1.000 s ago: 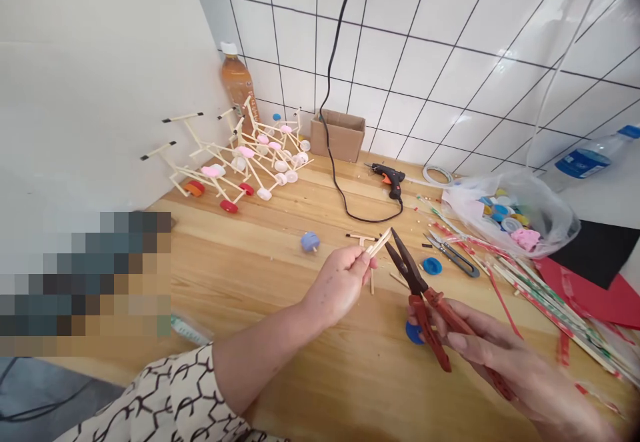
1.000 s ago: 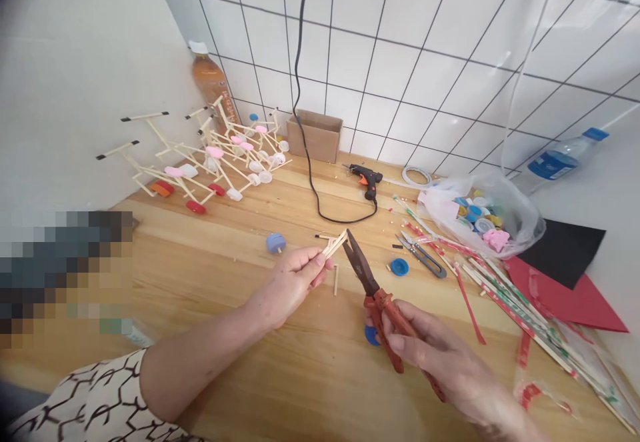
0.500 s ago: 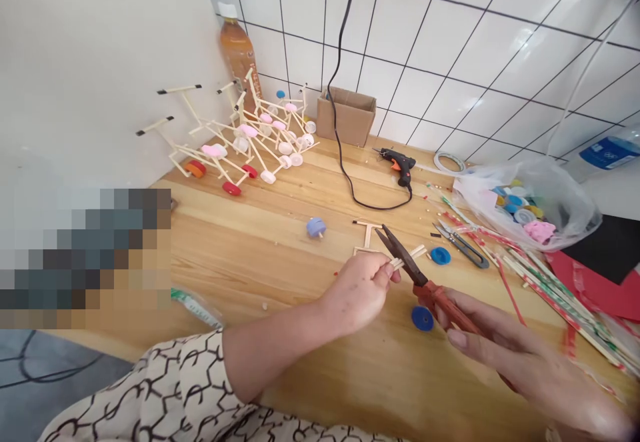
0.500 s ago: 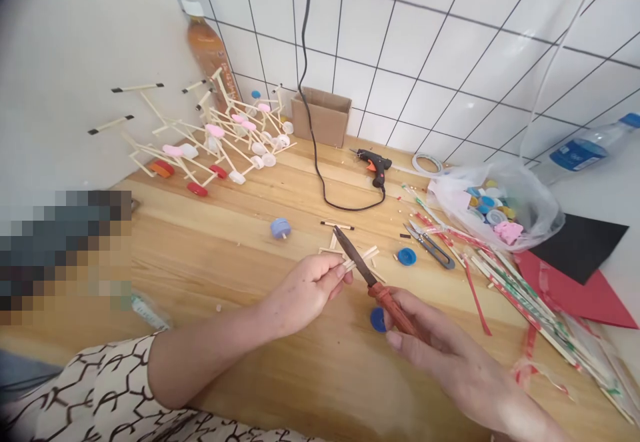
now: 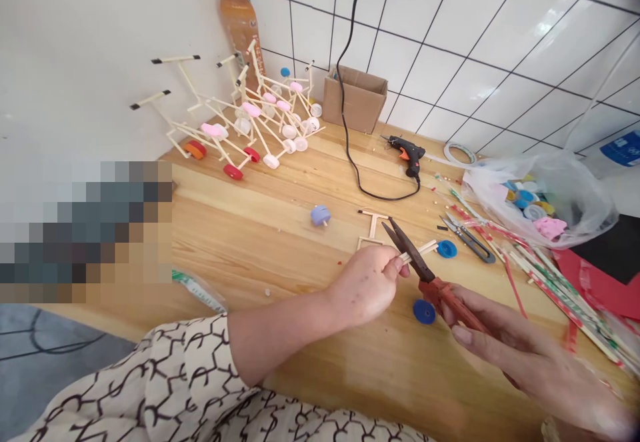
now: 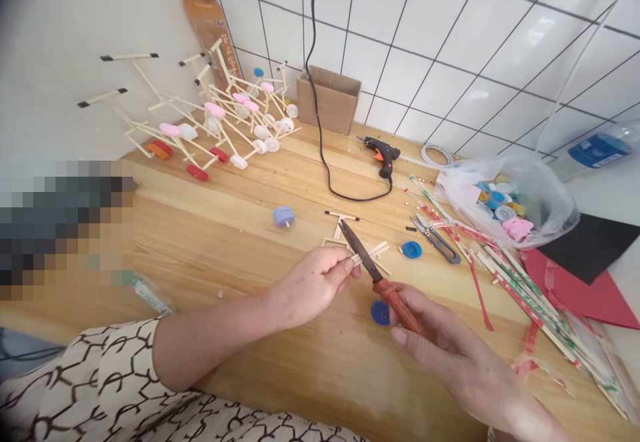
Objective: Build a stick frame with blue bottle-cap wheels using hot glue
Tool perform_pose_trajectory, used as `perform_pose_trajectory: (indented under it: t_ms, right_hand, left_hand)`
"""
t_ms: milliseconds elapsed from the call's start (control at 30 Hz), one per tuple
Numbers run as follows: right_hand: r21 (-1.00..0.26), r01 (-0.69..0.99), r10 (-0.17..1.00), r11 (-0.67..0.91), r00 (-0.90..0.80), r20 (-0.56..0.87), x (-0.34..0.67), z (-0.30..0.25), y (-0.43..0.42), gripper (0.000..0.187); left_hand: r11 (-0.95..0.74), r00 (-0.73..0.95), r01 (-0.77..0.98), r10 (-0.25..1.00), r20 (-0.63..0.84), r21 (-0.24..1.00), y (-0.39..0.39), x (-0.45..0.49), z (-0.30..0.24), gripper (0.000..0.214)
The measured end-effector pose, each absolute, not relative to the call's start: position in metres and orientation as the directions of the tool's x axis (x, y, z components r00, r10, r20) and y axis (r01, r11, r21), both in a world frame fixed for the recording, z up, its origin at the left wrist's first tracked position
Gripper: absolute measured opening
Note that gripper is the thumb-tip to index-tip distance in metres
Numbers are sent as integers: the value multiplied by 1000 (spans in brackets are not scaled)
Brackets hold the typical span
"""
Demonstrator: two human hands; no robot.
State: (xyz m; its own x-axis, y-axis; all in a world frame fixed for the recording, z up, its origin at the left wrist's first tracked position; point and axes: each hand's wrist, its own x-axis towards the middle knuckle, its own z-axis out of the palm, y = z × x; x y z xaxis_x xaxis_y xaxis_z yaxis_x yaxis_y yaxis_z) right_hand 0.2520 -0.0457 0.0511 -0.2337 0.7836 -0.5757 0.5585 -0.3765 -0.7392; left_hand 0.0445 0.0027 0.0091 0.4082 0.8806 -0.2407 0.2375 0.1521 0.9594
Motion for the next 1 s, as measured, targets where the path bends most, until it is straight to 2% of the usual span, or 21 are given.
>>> perform_pose_trajectory:
  t_ms: [333,467,567,667,800,1000]
  right_hand:
    - [-766,563,797,-311,-284,-532,246,48,-43,47]
    - [-774,581,845,-252,-258,-469,246,45,-42,38]
    - [-791,533,858,-299,-213,-468,245,45,-41,49]
    - [-763,535,805,-363,-232,-546,243,48,-39,60]
    - [-735,560,748,-382,-281,-602,241,54,-38,56]
    - [-745,561,788,-362,-243,-566,242,52,-41,57]
  left_hand:
    - [176,416,214,874,-252,961,4,44,12,25]
    - [175,408,205,879,-247,963,3,46,10,25]
    - [175,399,212,883,-249,961,3,48,10,24]
    - [171,399,221,882,-249,960,1,49,10,24]
    - [167,402,220,882,-245,961,-1,51,8,25]
    - [144,396,202,893,-216,969,-2,52,7,25]
